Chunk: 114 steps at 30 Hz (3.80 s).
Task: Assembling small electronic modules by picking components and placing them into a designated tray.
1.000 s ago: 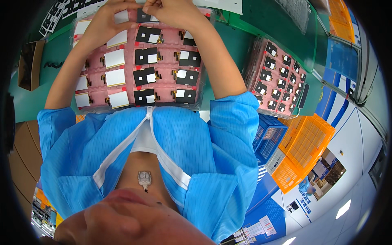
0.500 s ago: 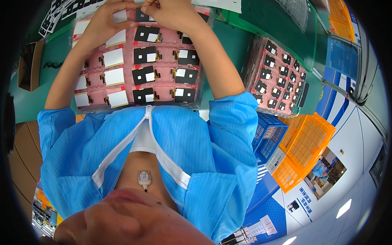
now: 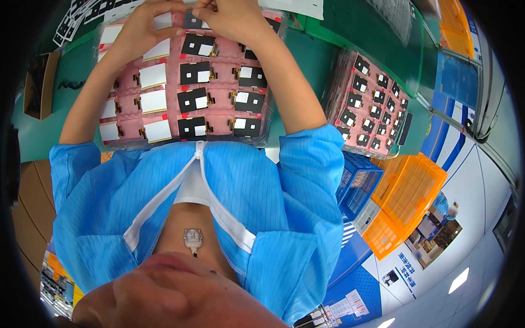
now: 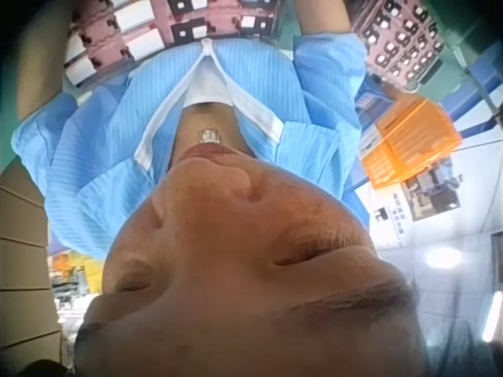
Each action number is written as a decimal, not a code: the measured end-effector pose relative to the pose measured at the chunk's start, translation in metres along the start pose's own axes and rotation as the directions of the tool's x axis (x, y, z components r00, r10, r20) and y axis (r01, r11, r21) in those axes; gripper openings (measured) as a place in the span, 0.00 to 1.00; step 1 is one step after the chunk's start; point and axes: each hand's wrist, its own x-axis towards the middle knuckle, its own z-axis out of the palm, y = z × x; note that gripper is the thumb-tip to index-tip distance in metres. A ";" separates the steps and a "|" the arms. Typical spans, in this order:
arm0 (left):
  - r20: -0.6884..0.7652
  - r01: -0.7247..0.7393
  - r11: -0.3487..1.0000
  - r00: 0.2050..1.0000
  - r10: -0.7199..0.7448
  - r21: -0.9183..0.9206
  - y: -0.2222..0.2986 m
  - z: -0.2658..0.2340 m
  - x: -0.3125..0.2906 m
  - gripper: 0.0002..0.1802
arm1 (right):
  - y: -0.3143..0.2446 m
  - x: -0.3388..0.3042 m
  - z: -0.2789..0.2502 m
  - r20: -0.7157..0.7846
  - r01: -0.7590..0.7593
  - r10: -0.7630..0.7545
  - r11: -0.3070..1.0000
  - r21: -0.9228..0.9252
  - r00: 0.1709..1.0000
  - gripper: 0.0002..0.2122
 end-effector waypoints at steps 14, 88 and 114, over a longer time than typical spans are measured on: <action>0.035 0.001 0.992 0.999 0.003 -0.129 -0.005 0.005 0.004 0.21 | -0.009 -0.007 0.005 -0.127 0.131 -0.160 0.969 -0.211 0.979 0.07; -0.121 -0.167 0.984 0.977 0.172 0.054 -0.007 0.012 -0.003 0.17 | 0.013 -0.004 0.010 -0.189 0.170 -0.231 0.941 -0.293 0.954 0.14; 0.032 0.002 0.968 0.999 -0.011 0.249 -0.205 -0.005 0.104 0.32 | 0.043 0.167 0.069 0.004 0.117 -0.138 0.823 -0.557 0.990 0.10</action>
